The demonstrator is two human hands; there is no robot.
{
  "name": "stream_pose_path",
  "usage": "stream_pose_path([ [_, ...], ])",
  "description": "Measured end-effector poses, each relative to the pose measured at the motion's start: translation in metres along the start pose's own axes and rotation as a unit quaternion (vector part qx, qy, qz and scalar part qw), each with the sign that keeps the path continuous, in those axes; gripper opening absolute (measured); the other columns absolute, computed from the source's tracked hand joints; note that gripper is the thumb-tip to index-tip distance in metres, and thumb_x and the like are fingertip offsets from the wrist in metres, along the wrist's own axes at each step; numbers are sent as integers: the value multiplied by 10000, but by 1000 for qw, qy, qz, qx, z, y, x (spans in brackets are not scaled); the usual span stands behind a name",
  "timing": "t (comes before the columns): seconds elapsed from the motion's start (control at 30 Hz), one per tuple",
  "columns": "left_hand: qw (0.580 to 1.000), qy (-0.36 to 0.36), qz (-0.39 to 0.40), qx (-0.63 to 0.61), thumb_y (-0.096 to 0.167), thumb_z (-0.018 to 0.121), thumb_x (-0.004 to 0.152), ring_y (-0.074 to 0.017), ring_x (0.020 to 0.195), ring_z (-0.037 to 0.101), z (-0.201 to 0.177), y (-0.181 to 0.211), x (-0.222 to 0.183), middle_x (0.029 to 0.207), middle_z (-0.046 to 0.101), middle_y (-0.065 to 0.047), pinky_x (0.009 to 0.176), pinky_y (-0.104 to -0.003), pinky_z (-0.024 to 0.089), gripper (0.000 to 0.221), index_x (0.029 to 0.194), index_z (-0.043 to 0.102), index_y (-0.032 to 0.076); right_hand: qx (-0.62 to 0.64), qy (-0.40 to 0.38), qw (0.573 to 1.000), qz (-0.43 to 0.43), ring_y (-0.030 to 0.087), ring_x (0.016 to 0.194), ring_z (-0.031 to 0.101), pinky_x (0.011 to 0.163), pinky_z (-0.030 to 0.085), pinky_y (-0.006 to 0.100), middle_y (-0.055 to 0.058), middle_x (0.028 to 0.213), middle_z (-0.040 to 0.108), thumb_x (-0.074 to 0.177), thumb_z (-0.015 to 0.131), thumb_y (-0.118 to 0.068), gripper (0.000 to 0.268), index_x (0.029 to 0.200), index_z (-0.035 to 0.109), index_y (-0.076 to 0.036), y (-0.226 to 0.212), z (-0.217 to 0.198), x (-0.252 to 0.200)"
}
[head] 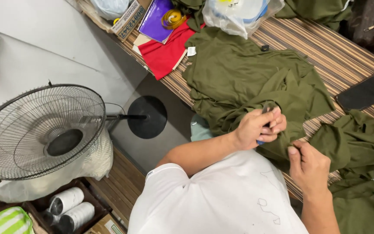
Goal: Trimming loose threads from olive green shirts using a thread nipper at a garment factory workstation.
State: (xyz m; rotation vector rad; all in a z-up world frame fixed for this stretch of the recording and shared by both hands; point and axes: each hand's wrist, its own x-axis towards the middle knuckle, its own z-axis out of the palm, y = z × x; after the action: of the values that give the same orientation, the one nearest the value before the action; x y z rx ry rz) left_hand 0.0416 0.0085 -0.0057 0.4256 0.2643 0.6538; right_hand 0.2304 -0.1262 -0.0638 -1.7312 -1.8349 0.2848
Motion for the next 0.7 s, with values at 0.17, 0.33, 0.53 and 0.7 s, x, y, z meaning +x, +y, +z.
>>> stream_pose_path([
  [0.17, 996, 43, 60, 58, 354, 491, 1045, -45, 508, 208, 1, 19, -9, 722, 443, -22, 421, -185, 198, 375, 740, 436, 143, 84, -10, 995, 54, 259, 671, 508, 659, 394, 393, 94, 810, 564, 1145, 353, -173, 391, 1104, 670, 51, 7, -17, -9],
  [0.33, 992, 55, 99, 61, 332, 484, 1053, -47, 513, 198, 4, 25, -16, 718, 456, -37, 399, -171, 186, 378, 736, 433, 132, 172, -74, 975, 123, 143, 558, 364, 609, 324, 303, 23, 700, 553, 985, 479, -38, 254, 1134, 684, -33, 23, -32, -15],
  [0.53, 981, 50, 130, 138, 398, 504, 1038, -60, 520, 224, 11, 27, -24, 719, 462, -42, 419, -174, 206, 408, 727, 437, 142, 31, -35, 998, 49, 237, 865, 654, 841, 526, 352, 94, 1117, 741, 860, 516, 77, 405, 1185, 740, -12, 37, -28, -10],
  [0.7, 969, -28, 144, 197, 367, 466, 1084, -72, 570, 254, 15, 20, -33, 793, 486, -39, 504, -200, 216, 382, 787, 458, 126, 11, 158, 986, 51, 370, 1000, 710, 959, 563, 448, 233, 1098, 741, 761, 416, 132, 545, 1185, 757, 136, 40, -26, 4],
])
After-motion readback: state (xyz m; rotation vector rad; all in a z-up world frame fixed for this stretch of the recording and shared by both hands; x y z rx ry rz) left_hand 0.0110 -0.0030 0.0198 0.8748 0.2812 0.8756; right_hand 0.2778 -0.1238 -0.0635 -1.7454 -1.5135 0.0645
